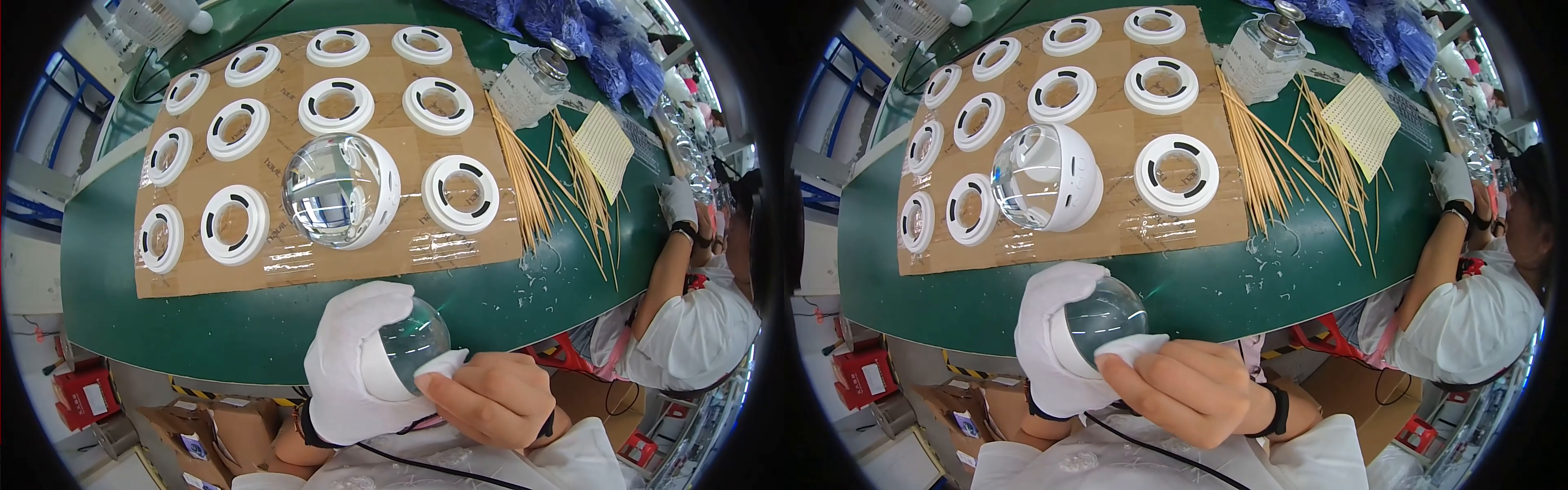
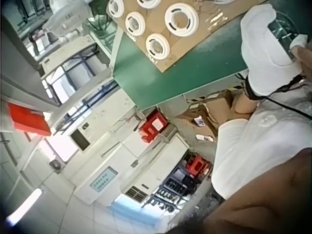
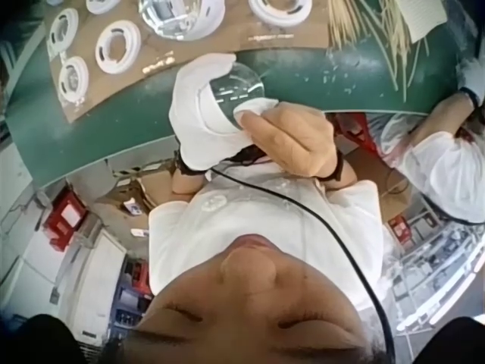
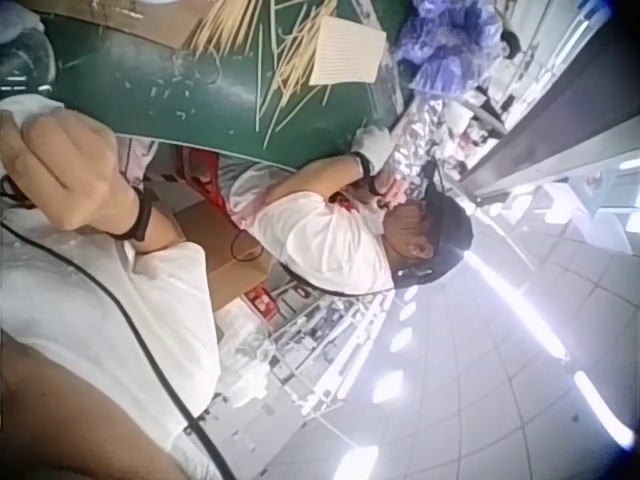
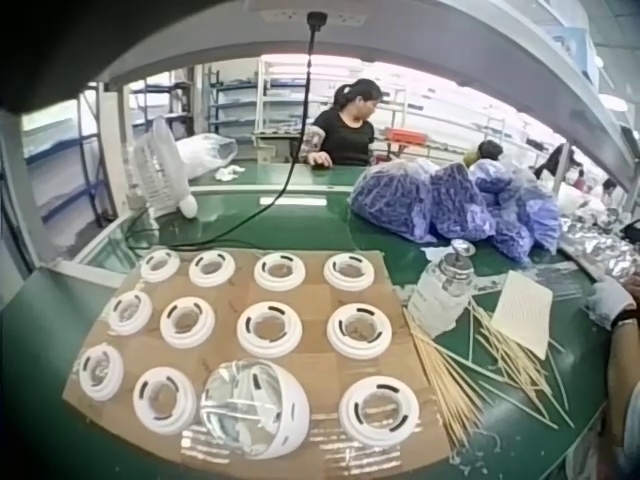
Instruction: Assemble dome camera components by applying adhesive and fitting parts together at a manual assembly station.
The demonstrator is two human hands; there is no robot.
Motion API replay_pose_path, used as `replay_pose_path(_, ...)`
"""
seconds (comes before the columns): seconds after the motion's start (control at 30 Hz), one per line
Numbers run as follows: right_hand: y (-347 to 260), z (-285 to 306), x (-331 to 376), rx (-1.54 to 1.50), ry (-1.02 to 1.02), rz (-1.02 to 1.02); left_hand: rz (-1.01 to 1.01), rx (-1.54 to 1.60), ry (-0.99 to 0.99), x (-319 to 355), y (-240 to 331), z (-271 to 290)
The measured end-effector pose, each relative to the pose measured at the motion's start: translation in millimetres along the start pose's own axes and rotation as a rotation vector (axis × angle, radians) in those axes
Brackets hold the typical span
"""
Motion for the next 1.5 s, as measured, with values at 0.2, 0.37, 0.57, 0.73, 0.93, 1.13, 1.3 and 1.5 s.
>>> replay_pose_path(0.2, -2.5, -0.5, 12.4, -0.020, -0.009, -0.027, -0.012, -0.028, -0.023, -3.3, 4.9, 1.5)
replay_pose_path(0.37, 1.9, -0.3, -5.1, -0.043, -0.014, 0.014, -0.019, -0.043, -0.041, -3.0, 0.9, 3.3)
replay_pose_path(0.57, 0.8, -1.0, 11.0, -0.086, -0.020, -0.017, -0.028, -0.018, -0.096, -7.9, 5.3, 3.0)
replay_pose_path(0.73, 6.4, -4.7, 2.2, -0.097, 0.047, -0.035, -0.045, -0.036, -0.059, -7.1, 4.0, 0.6)
replay_pose_path(0.93, 10.7, -7.0, 10.9, -0.178, 0.038, -0.026, -0.048, 0.029, -0.089, -8.7, 3.1, 3.4)
replay_pose_path(1.13, 16.5, -6.4, -7.7, -0.250, -0.005, -0.109, -0.030, 0.029, -0.080, -4.4, -3.7, 5.5)
replay_pose_path(1.3, 29.0, -9.0, 6.8, -0.479, 0.025, -0.157, 0.007, 0.076, -0.087, -1.9, -4.4, 4.2)
replay_pose_path(1.5, 29.9, -9.6, 2.4, -0.524, 0.022, -0.265, 0.047, 0.079, -0.073, 1.2, -7.6, 2.5)
Point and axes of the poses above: each hand's wrist, its own x-axis away from the middle knuckle, its own z-axis out of the back of the hand, y = z × x, the point moved 5 cm from there along -x, towards the middle knuckle, and after that the axes turned 12 degrees about -y, right-handed, at the moved point
